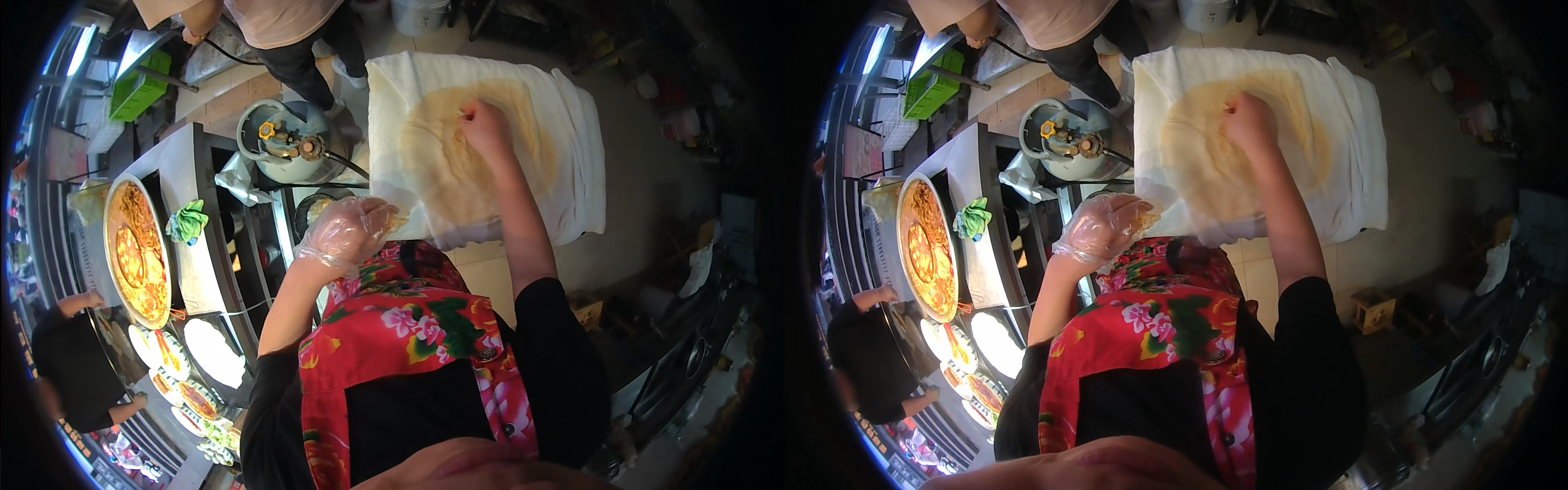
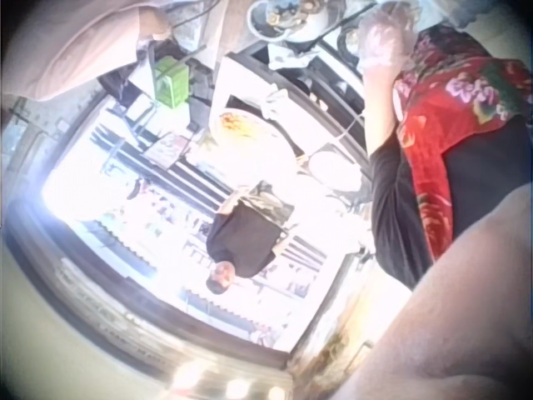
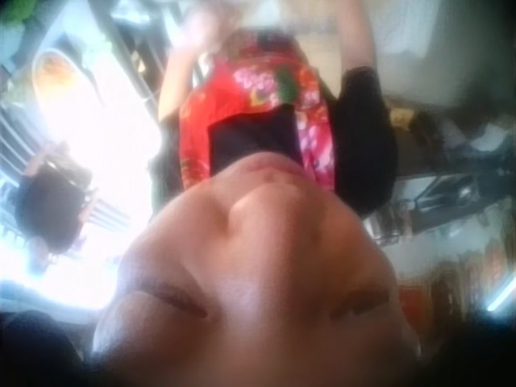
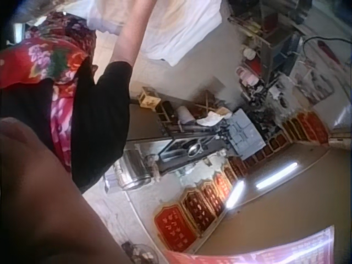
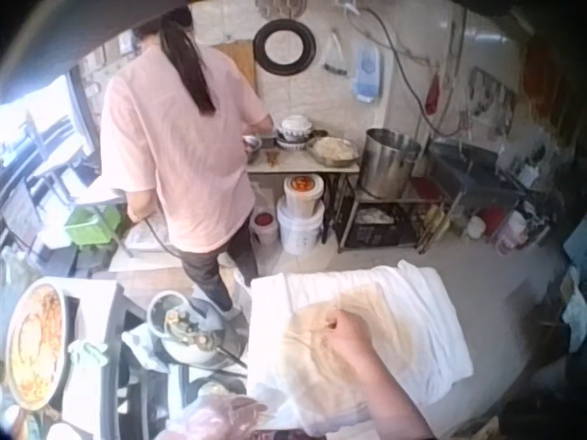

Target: The person assembles food wraps by layering noodles, vegetables, and sauces onto a thin sheet, then rolling and folding the sheet into a compact bundle. The person uses tongs to transfer ingredients and hands to fold the wrap, placing the finished bundle into a plastic bag.

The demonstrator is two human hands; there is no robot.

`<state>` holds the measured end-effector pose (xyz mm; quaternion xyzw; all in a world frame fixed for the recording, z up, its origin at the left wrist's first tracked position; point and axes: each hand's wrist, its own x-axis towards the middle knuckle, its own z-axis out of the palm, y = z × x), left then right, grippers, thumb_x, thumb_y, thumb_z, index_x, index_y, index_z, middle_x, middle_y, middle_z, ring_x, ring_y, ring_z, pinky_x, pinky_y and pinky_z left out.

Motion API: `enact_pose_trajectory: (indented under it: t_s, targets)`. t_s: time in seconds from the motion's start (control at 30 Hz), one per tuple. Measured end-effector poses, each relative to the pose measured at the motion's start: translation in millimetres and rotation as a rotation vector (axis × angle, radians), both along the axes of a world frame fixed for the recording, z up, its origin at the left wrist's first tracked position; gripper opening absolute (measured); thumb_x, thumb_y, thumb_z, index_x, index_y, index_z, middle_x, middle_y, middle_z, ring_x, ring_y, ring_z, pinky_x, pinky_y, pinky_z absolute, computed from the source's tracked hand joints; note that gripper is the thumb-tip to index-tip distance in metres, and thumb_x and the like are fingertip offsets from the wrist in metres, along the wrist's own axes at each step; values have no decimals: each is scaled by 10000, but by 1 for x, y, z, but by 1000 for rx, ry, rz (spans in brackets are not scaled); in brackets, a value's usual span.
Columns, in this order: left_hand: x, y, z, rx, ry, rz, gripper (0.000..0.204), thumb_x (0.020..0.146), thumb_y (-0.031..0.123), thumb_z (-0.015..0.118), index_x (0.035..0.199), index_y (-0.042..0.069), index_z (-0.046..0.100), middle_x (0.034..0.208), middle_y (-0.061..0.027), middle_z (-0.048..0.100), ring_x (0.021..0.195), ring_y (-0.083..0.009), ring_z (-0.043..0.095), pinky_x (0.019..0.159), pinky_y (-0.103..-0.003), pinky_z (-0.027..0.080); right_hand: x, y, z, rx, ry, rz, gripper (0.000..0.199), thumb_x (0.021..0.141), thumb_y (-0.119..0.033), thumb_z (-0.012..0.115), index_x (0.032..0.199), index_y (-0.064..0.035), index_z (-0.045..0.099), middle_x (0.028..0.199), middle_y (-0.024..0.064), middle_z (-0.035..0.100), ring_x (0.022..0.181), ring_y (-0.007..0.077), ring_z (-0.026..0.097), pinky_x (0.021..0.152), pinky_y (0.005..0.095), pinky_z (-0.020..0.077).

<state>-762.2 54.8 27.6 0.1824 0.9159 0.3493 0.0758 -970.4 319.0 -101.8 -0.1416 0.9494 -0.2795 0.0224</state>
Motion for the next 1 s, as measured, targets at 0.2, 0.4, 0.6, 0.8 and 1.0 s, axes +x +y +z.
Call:
enact_pose_trajectory:
  t_s: [0.2,0.4,0.6,0.8,1.0]
  targets:
    - [-6,-5,6,26,19,14,260,844,62,639,1098,18,680,1125,-183,685,994,-389,660,865,-440,548,5,23,-16,-1109,-550,-602,219,880,-164,690,997,15,638,1033,139,706,846,215,709,720,369,569]
    - [-89,54,-42,104,250,-92,328,926,110,570,1242,37,620,1239,-212,642,1114,-380,620,935,-432,517,15,-3,-23,-377,70,-330,216,884,-162,686,1034,-8,667,964,187,716,863,350,703,783,423,554]
    - [-160,76,-85,-190,-233,-103,311,924,56,526,1225,31,600,1210,-226,640,1119,-370,630,898,-416,527,12,54,6,-55,165,-408,188,895,-176,675,1014,-32,697,989,213,714,926,381,691,804,417,544]
    - [-163,99,-89,-356,5,-99,294,899,37,540,1188,38,594,1180,-199,664,1086,-376,655,874,-428,541,-15,43,-29,-482,-10,-397,243,935,-187,565,1092,-37,676,1076,195,715,976,349,695,841,465,547]
    - [-169,108,-97,-374,1,-182,281,916,39,514,1188,24,585,1188,-200,666,1066,-368,668,865,-437,543,-1,116,-30,-1951,-553,-554,283,928,-194,514,1071,-1,665,1108,157,717,1025,319,697,930,473,563]
